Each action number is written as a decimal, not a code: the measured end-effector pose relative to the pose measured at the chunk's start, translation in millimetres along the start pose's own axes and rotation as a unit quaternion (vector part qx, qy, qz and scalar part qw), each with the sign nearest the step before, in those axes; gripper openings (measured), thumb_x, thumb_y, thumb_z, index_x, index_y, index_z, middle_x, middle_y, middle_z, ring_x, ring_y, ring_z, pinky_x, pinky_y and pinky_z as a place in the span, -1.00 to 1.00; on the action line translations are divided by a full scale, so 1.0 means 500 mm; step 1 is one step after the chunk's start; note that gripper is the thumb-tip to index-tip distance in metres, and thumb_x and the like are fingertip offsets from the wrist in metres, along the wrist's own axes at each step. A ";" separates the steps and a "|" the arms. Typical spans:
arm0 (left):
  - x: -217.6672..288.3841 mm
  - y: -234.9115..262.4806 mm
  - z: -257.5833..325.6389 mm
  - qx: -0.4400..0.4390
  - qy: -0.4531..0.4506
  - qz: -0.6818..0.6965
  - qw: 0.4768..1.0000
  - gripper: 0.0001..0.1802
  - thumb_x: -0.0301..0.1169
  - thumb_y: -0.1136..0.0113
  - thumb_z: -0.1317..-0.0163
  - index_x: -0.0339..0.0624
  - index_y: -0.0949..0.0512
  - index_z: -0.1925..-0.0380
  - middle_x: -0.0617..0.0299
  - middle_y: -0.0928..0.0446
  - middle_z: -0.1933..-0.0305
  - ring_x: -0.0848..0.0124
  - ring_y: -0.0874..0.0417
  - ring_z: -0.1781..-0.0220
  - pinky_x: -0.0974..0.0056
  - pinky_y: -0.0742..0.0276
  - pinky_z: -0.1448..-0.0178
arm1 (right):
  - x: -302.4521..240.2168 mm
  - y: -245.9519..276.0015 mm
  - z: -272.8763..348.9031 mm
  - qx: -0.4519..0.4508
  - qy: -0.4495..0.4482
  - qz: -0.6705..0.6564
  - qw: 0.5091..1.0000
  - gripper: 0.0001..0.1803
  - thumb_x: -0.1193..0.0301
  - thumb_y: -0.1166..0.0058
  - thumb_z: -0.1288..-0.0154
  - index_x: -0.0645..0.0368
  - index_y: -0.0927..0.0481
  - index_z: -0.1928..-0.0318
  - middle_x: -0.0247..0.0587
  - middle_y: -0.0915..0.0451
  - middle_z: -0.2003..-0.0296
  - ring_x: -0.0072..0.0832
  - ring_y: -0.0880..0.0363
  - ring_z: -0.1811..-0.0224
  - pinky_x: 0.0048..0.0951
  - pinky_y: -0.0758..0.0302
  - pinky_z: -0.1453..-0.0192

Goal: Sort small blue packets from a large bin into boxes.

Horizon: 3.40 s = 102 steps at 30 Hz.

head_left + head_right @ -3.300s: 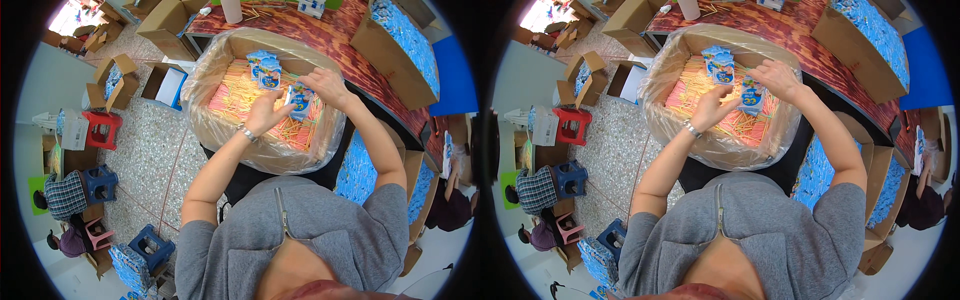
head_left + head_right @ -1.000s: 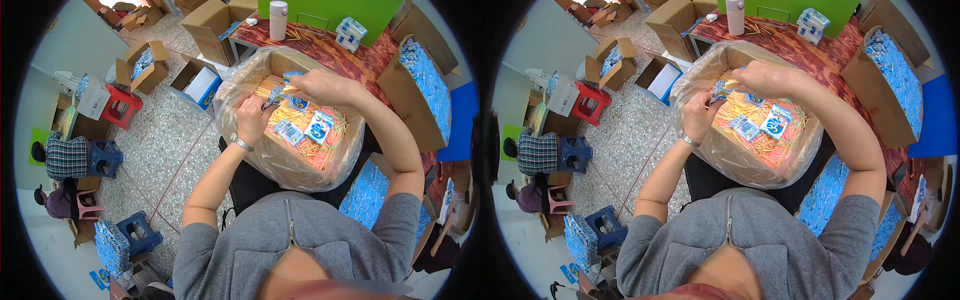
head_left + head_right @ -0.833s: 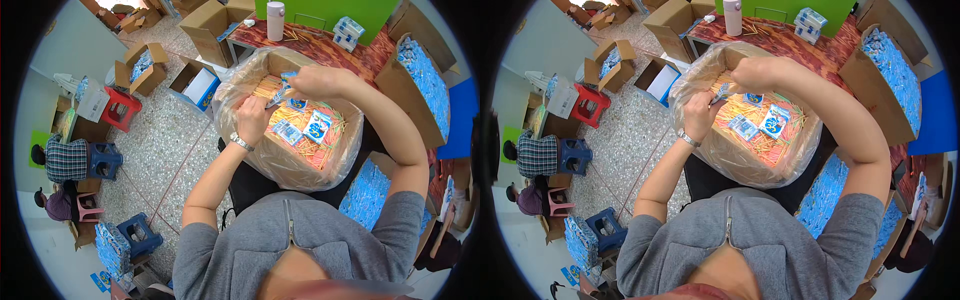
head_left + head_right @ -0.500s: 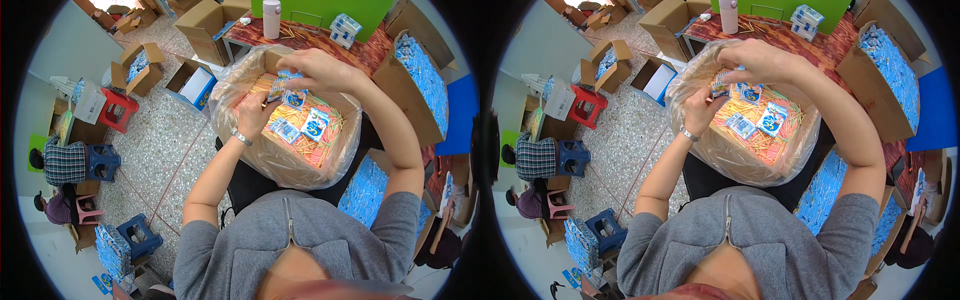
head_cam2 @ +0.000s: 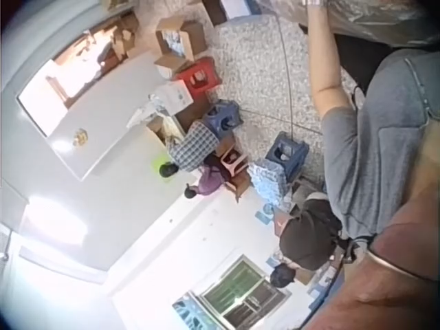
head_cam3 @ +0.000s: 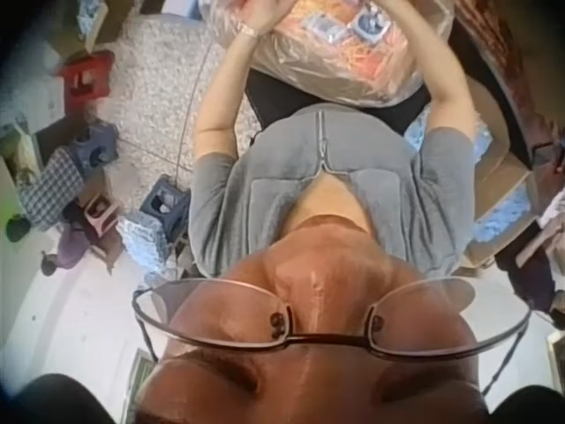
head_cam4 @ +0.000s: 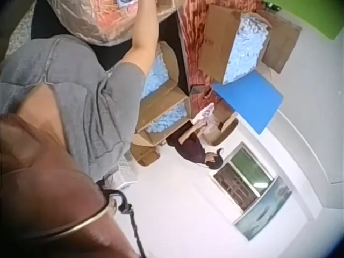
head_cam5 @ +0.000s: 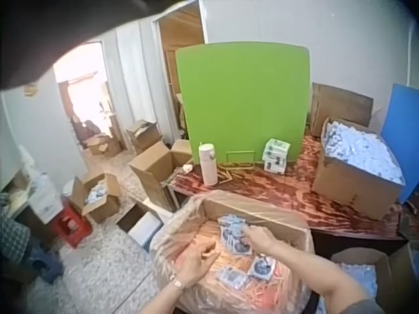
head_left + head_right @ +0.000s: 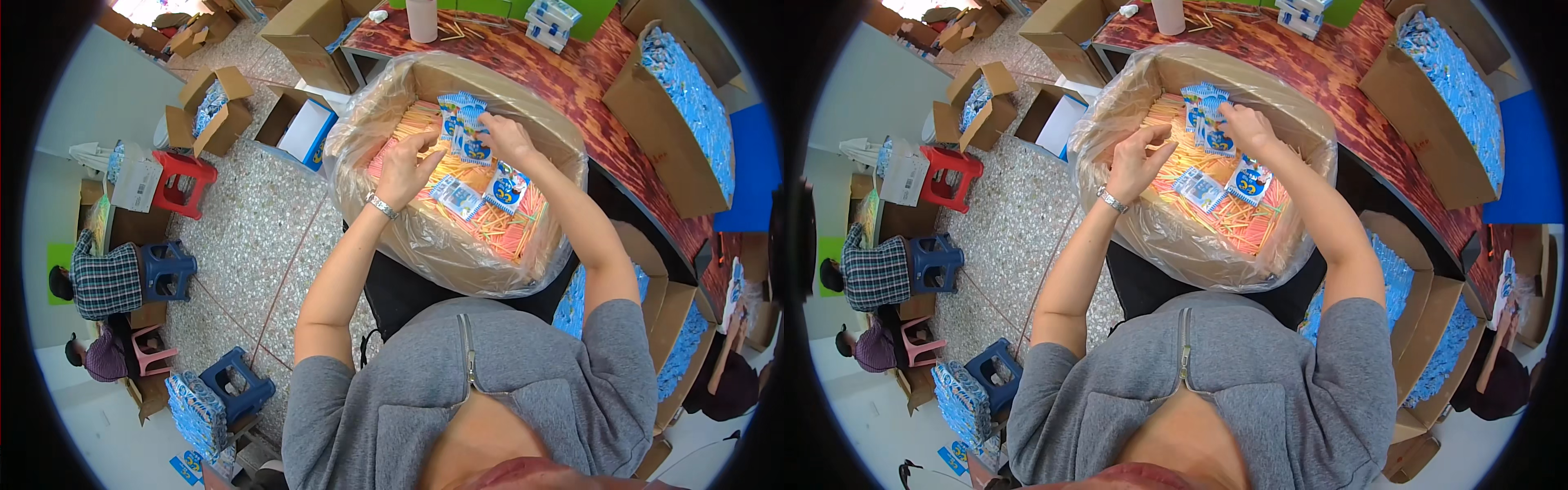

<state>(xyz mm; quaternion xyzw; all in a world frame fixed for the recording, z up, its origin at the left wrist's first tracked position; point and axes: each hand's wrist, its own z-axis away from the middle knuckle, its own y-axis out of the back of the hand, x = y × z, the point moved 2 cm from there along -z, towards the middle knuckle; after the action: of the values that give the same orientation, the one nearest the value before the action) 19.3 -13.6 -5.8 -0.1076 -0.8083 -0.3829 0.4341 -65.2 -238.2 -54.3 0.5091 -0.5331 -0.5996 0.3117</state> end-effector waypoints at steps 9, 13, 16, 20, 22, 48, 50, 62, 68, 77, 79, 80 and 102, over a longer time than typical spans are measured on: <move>-0.014 0.035 0.016 0.034 0.012 -0.022 0.999 -0.69 -0.36 -0.30 -0.18 -0.32 -0.62 0.12 0.08 -0.68 0.16 0.37 -0.72 0.17 0.34 -0.65 0.17 | -0.140 -0.038 0.072 -0.153 0.113 0.061 0.980 -0.49 0.10 -0.20 -0.17 0.07 -0.41 -0.03 0.01 -0.59 0.19 -0.06 -0.63 0.18 -0.03 -0.54 0.19; -0.012 0.036 0.022 0.034 0.010 -0.013 0.999 -0.68 -0.36 -0.31 -0.19 -0.32 -0.62 0.11 0.08 -0.68 0.16 0.38 -0.72 0.19 0.34 -0.64 0.17 | -0.137 -0.060 0.075 -0.227 0.059 0.002 0.972 -0.44 0.09 -0.28 -0.09 0.12 -0.45 0.00 0.03 -0.64 0.29 -0.07 -0.64 0.15 -0.08 -0.53 0.14; -0.012 0.032 0.024 0.026 0.016 -0.016 0.999 -0.68 -0.35 -0.30 -0.19 -0.32 -0.62 0.11 0.08 -0.68 0.17 0.39 -0.72 0.18 0.35 -0.64 0.18 | -0.116 -0.073 0.072 -0.207 0.047 -0.074 0.974 -0.45 0.10 -0.29 -0.07 0.14 -0.48 0.01 0.00 -0.64 0.31 -0.15 -0.65 0.17 -0.19 -0.53 0.13; -0.002 0.027 0.031 0.015 0.061 0.018 0.998 -0.59 -0.34 -0.31 -0.17 -0.39 -0.57 0.05 0.01 -0.64 0.07 0.27 -0.70 0.08 0.26 -0.65 0.10 | -0.097 -0.023 0.057 -0.233 0.072 -0.400 0.883 -0.65 0.35 -0.26 -0.18 0.17 -0.53 0.05 -0.26 -0.62 0.27 -0.54 -0.59 0.15 -0.40 -0.50 0.07; -0.005 0.023 0.035 0.010 0.082 0.072 0.994 -0.55 -0.28 -0.28 -0.22 -0.38 -0.53 -0.01 0.04 -0.62 0.02 0.29 -0.67 0.04 0.25 -0.64 0.07 | -0.117 0.018 0.065 -0.201 0.043 -0.518 0.830 -0.65 0.36 -0.28 -0.18 0.18 -0.53 0.05 -0.29 -0.62 0.23 -0.54 -0.58 0.11 -0.39 -0.49 0.00; 0.060 0.005 0.042 0.125 0.150 0.390 0.900 -0.77 -0.43 -0.32 -0.21 -0.35 -0.53 0.24 0.22 -0.62 0.39 0.62 -0.58 0.40 0.50 -0.50 0.33 | -0.149 0.160 0.055 -0.008 0.044 -0.487 0.872 -0.74 0.39 -0.16 -0.32 0.30 -0.54 0.07 -0.36 -0.63 0.32 -0.70 -0.57 0.30 -0.53 -0.56 0.21; 0.049 0.015 0.036 0.091 0.142 0.356 0.919 -0.74 -0.39 -0.29 -0.25 -0.37 -0.54 0.17 0.25 -0.63 0.35 0.61 -0.59 0.35 0.49 -0.52 0.26 | -0.153 0.173 0.047 -0.004 0.073 -0.406 0.911 -0.76 0.39 -0.18 -0.30 0.28 -0.55 0.10 -0.35 -0.63 0.35 -0.70 -0.58 0.34 -0.54 -0.55 0.25; 0.043 0.082 -0.025 -0.033 0.126 0.345 0.929 -0.77 -0.38 -0.32 -0.23 -0.40 -0.64 0.37 0.29 -0.65 0.41 0.67 -0.53 0.42 0.50 -0.46 0.35 | -0.258 0.223 -0.032 0.097 0.209 -0.245 0.942 -0.69 0.20 -0.12 -0.30 0.24 -0.59 0.32 -0.05 -0.60 0.48 -0.21 -0.60 0.43 -0.31 -0.47 0.35; -0.007 0.139 0.005 0.057 0.124 0.214 0.967 -0.77 -0.40 -0.44 -0.08 -0.28 -0.58 0.56 0.39 -0.54 0.57 0.70 -0.41 0.53 0.52 -0.32 0.48 | -0.286 0.151 -0.063 -0.019 0.214 -0.557 0.802 -0.78 0.31 -0.05 -0.38 0.22 -0.59 0.23 -0.14 -0.58 0.43 -0.53 -0.57 0.35 -0.46 -0.48 0.26; -0.043 0.157 0.035 0.152 0.142 0.257 0.944 -0.66 -0.40 -0.47 -0.04 -0.17 -0.43 0.64 0.47 -0.39 0.59 0.70 -0.28 0.53 0.51 -0.19 0.48 | -0.232 -0.141 -0.070 -0.187 0.146 0.033 0.971 -0.58 0.07 -0.12 -0.19 0.17 -0.69 0.18 0.09 -0.56 0.08 -0.07 -0.54 -0.03 -0.11 -0.54 0.01; -0.054 0.162 0.041 0.157 0.143 0.253 0.944 -0.67 -0.40 -0.47 -0.05 -0.17 -0.44 0.64 0.47 -0.39 0.58 0.70 -0.28 0.52 0.51 -0.19 0.47 | -0.246 -0.140 -0.069 -0.190 0.120 0.086 0.971 -0.62 0.15 -0.12 -0.15 0.16 -0.69 0.17 0.06 -0.50 0.02 -0.07 -0.41 -0.14 -0.05 -0.47 -0.09; -0.059 0.165 0.043 0.157 0.147 0.243 0.946 -0.67 -0.40 -0.46 -0.05 -0.17 -0.44 0.64 0.47 -0.39 0.58 0.70 -0.28 0.52 0.51 -0.19 0.47 | -0.253 -0.139 -0.066 -0.192 0.122 0.086 0.970 -0.62 0.15 -0.12 -0.15 0.16 -0.69 0.17 0.06 -0.50 0.02 -0.07 -0.41 -0.14 -0.05 -0.47 -0.09; -0.067 0.086 -0.031 0.233 0.133 0.036 0.963 -0.61 -0.25 -0.45 -0.03 -0.30 -0.48 0.64 0.23 -0.46 0.69 0.52 -0.42 0.63 0.31 -0.36 0.51 | -0.231 0.035 0.022 -0.356 0.036 -0.567 0.742 -0.61 0.08 0.19 -0.52 0.12 -0.43 0.31 -0.41 -0.50 0.54 -0.70 -0.51 0.53 -0.69 -0.43 0.51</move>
<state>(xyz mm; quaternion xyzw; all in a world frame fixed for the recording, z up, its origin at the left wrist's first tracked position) 70.7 10.0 -4.3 0.0191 -0.8056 -0.1787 0.5645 -45.6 -133.0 -6.2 0.5906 0.1181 -0.7930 0.0919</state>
